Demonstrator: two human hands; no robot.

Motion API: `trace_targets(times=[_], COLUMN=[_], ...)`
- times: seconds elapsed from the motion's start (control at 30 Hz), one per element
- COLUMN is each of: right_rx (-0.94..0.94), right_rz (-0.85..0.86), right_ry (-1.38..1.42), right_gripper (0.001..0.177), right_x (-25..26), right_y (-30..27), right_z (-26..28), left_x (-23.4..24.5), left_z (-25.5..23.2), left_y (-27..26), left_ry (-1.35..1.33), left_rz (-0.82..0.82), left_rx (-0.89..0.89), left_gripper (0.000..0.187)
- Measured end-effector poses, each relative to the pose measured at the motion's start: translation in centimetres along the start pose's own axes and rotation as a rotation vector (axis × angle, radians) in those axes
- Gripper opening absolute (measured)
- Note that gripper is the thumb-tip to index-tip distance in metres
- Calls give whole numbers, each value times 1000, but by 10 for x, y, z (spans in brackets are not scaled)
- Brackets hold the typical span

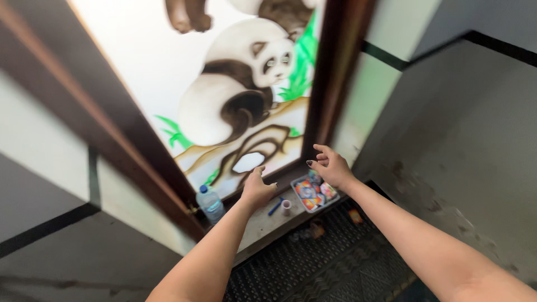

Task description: The person gathers bottles and small items from the floor, arranges them onto a window sill and into a tray by hand, and then sweeps the floor and mats with a broom.

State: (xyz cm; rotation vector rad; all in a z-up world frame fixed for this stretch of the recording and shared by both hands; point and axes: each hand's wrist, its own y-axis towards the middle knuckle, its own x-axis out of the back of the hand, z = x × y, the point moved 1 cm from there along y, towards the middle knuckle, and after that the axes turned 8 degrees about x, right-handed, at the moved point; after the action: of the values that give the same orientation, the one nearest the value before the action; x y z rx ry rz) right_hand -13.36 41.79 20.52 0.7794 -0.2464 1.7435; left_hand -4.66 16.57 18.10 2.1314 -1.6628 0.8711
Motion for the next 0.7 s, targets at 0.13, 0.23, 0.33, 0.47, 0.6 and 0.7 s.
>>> trace_targets(times=[0.13,0.23,0.33,0.47,0.6,0.7], right_rx=[-71,-188,-273,-363,-492,-603], right_rz=[-131,-227,-304,-383,-494,-592], right_ry=[-53,-65,-18,-21,-28,-91], right_gripper=[65,64,65,66,67,66], right_x=[40,63,84,108,131,153], right_y=[-59,-121,-185,-278,-374,-449], right_z=[-25,-33,-37,-41,-45,-52], left_x=[-19,-43,-69,-100,-149,-198], left_z=[-23,-37,-45,-65,-74,-86], left_y=[-27,-49,-79,-128,-171,-205], left_ry=[-11,27,27,93,59,116], left_rz=[145,202,259,363,579,623], left_rx=[-13,-67,-181,-237,-206,-418], left_gripper=[76,80,78,76,76,78])
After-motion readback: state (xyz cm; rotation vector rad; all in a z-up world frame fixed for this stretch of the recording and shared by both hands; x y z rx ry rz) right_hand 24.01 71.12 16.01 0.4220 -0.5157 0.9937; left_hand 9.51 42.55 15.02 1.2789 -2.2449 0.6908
